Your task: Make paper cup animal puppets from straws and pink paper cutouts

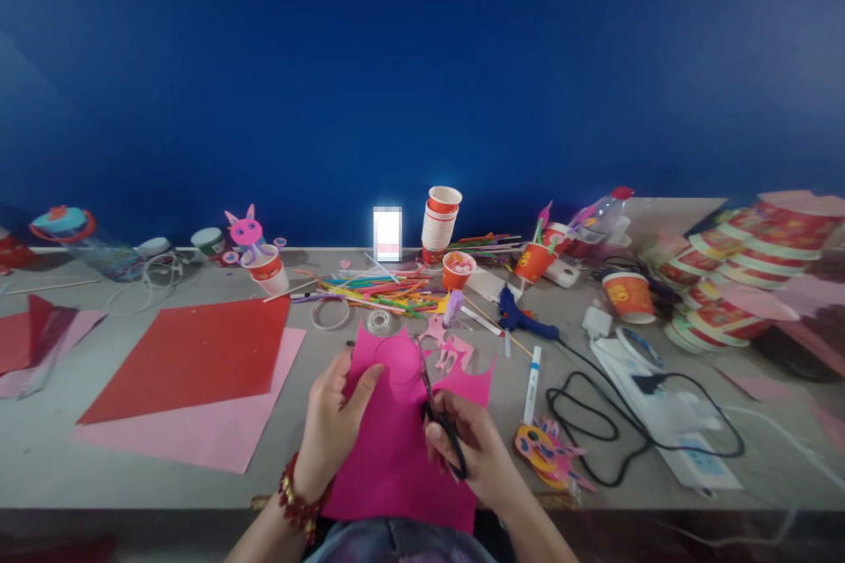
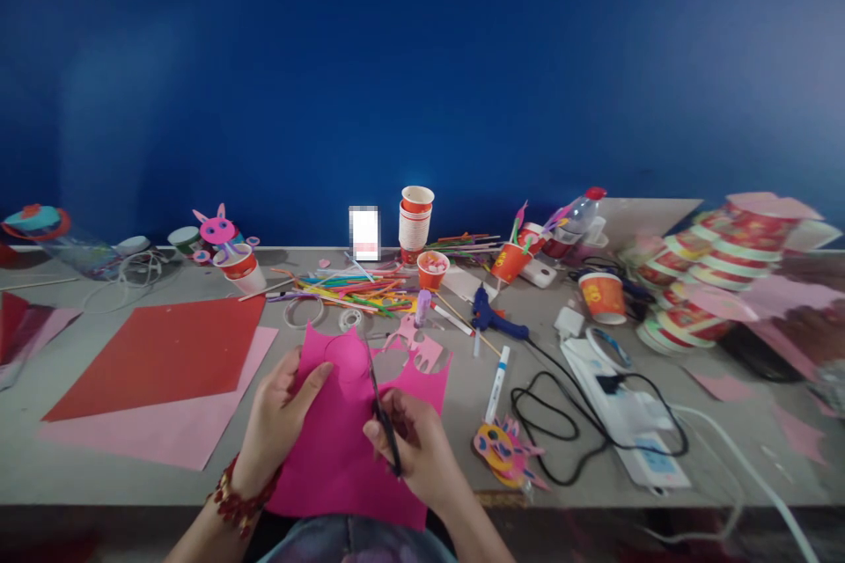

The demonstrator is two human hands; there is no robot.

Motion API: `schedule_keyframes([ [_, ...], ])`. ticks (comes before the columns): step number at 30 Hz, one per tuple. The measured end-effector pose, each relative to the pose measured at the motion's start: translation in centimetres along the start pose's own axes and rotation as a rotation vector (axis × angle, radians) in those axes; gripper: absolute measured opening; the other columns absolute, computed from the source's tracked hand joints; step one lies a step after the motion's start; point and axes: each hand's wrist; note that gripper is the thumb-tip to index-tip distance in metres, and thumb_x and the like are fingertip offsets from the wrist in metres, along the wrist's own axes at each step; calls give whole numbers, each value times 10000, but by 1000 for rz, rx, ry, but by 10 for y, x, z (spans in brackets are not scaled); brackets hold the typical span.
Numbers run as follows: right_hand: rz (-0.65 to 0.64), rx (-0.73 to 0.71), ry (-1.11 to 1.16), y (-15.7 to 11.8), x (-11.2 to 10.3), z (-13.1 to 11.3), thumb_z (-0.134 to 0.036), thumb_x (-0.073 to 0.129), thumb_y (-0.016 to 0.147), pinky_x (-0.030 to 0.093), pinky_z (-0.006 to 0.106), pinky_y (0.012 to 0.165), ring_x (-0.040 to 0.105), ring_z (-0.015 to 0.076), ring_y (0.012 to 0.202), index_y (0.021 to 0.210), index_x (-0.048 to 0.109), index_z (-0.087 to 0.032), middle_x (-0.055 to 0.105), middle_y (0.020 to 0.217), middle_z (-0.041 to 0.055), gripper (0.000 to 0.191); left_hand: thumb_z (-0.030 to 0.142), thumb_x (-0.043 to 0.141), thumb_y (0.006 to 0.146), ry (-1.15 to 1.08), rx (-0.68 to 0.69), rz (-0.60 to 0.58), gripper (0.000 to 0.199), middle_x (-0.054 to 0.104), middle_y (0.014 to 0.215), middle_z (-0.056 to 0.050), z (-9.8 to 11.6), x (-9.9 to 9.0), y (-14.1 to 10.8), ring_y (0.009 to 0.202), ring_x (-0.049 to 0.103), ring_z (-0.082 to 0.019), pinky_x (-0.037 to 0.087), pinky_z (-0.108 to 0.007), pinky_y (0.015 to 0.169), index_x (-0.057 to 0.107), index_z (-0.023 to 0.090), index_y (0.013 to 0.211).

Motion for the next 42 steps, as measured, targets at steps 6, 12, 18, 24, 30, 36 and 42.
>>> schedule_keyframes([
  [6, 4, 11, 3, -2, -1, 5, -687, 654, 788, 352, 185, 404, 448, 72, 421, 745, 423, -225, 505, 549, -60, 518, 405, 555, 933, 19, 28, 9, 208, 704, 890, -10, 0, 2, 1, 768, 654, -168, 508, -239, 706, 642, 216, 952],
  [12, 9, 22, -18, -2, -2, 9, -697, 647, 784, 355, 175, 367, 468, 72, 388, 744, 435, -220, 528, 539, -53, 524, 399, 552, 931, 29, 38, 11, 205, 704, 861, -10, 0, 2, 2, 764, 661, -176, 510, -244, 699, 640, 214, 939],
  [18, 29, 42, -28, -2, -2, 14, -711, 626, 789, 372, 166, 354, 465, 64, 359, 750, 441, -215, 533, 530, -58, 531, 395, 540, 936, 43, 47, 10, 210, 703, 857, -13, 0, 2, 1, 746, 653, -174, 506, -248, 700, 641, 211, 923],
  [24, 29, 39, -58, -1, -3, 13, -706, 622, 799, 358, 167, 331, 472, 68, 349, 742, 443, -215, 537, 512, -55, 525, 393, 546, 938, 54, 37, -4, 195, 684, 810, 3, -1, 2, 1, 724, 633, -163, 489, -237, 685, 627, 219, 907],
  [30, 38, 24, -91, -3, -4, 14, -700, 602, 819, 352, 166, 326, 470, 70, 336, 744, 453, -210, 541, 500, -51, 518, 402, 544, 941, 67, 43, -18, 204, 674, 790, 9, -1, 0, 4, 700, 621, -158, 477, -236, 667, 612, 217, 888],
  [36, 44, 3, -86, -4, -2, 17, -697, 600, 825, 350, 166, 329, 466, 68, 333, 745, 448, -212, 535, 499, -52, 514, 421, 539, 941, 88, 45, -18, 228, 680, 805, -8, -1, -1, 3, 722, 634, -173, 482, -255, 686, 617, 213, 890],
  [42, 43, -6, -104, -3, -3, 17, -703, 583, 831, 348, 177, 330, 459, 77, 334, 739, 458, -212, 534, 495, -42, 515, 419, 528, 945, 94, 53, -23, 227, 680, 807, -9, 0, -1, 3, 712, 632, -172, 488, -250, 670, 613, 214, 898],
])
Point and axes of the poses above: each hand's wrist, its own y-axis towards the middle knuckle, its own x-axis out of the palm, z = x × y
